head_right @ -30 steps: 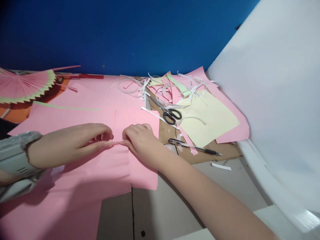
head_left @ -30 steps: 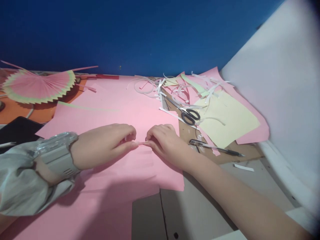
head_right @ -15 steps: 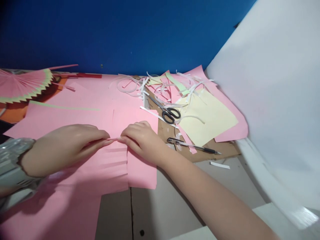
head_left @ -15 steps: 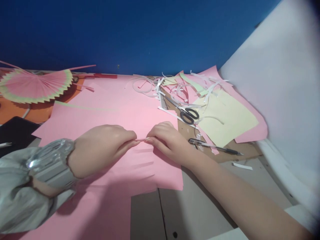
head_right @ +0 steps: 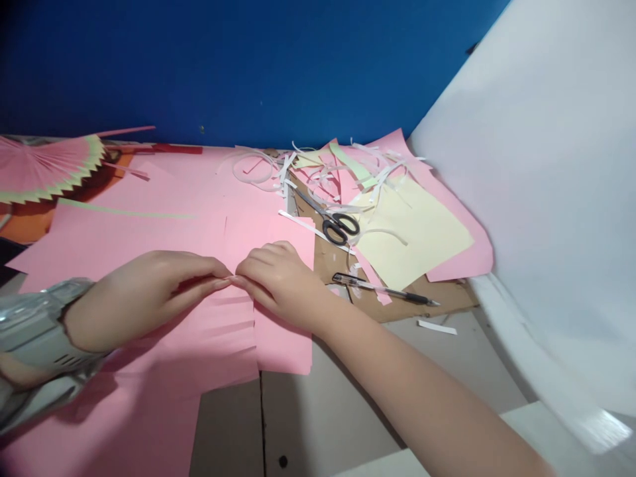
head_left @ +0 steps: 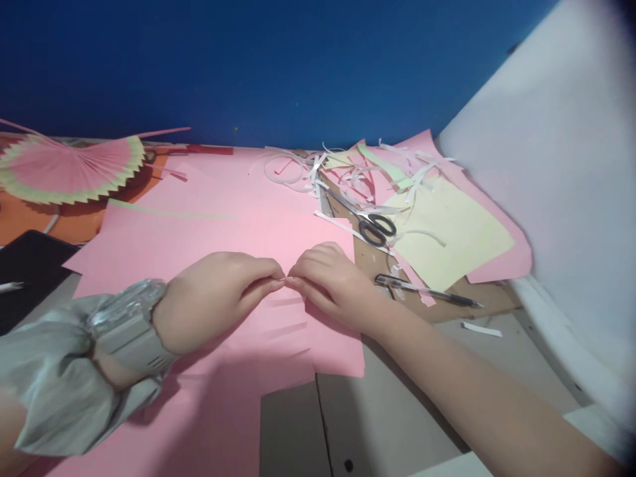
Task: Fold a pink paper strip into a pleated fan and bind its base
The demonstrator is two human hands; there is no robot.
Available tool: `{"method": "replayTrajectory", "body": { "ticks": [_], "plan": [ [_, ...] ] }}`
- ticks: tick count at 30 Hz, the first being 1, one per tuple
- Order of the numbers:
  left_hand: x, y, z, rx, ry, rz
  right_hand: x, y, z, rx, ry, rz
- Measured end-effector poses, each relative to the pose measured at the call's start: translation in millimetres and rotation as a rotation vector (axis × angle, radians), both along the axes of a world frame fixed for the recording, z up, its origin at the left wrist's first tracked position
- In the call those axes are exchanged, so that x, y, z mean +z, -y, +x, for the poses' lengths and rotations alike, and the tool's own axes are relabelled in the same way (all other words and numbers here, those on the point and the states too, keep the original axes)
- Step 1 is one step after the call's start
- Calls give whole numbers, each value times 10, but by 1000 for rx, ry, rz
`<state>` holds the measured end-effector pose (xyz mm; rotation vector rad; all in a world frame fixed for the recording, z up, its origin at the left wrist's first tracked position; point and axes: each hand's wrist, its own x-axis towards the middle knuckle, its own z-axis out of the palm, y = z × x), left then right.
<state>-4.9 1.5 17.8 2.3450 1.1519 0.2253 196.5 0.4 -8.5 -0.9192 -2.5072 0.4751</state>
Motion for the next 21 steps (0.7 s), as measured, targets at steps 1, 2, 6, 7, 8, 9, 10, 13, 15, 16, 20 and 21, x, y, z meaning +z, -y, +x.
{"method": "replayTrajectory", "body": {
  "ticks": [1, 2, 6, 7, 8, 9, 10, 13, 15, 16, 20, 21],
  "plan": [
    [9, -1, 3, 3, 16, -16, 1, 0, 3, 7, -9, 6],
    [17, -2, 6, 5, 34, -32, 1, 1, 6, 14, -21, 8],
    [30, -8, 3, -14, 50, -56, 3, 5, 11, 37, -90, -50],
    [30, -7, 0, -19, 43, -53, 3, 5, 11, 36, -110, -80],
    [30, -6, -3, -19, 35, -48, 3, 4, 10, 29, -130, -110],
    [32, -5, -6, -17, 25, -44, 3, 2, 8, 15, -151, -139],
    [37, -6, -11, -11, 17, -40, 1, -2, 7, -3, -170, -166],
    [74, -28, -30, 22, -15, -57, -5, -16, 4, -61, -221, -222],
    [108, -59, -50, 39, -48, -100, -9, -24, 5, -87, -231, -230],
    [124, -78, -62, 42, -70, -120, -10, -27, 7, -95, -227, -226],
    [166, -152, -109, 30, -157, -140, -9, -31, 16, -112, -202, -186],
    [171, -167, -123, 24, -177, -138, -9, -31, 19, -117, -198, -181]
  ]
}}
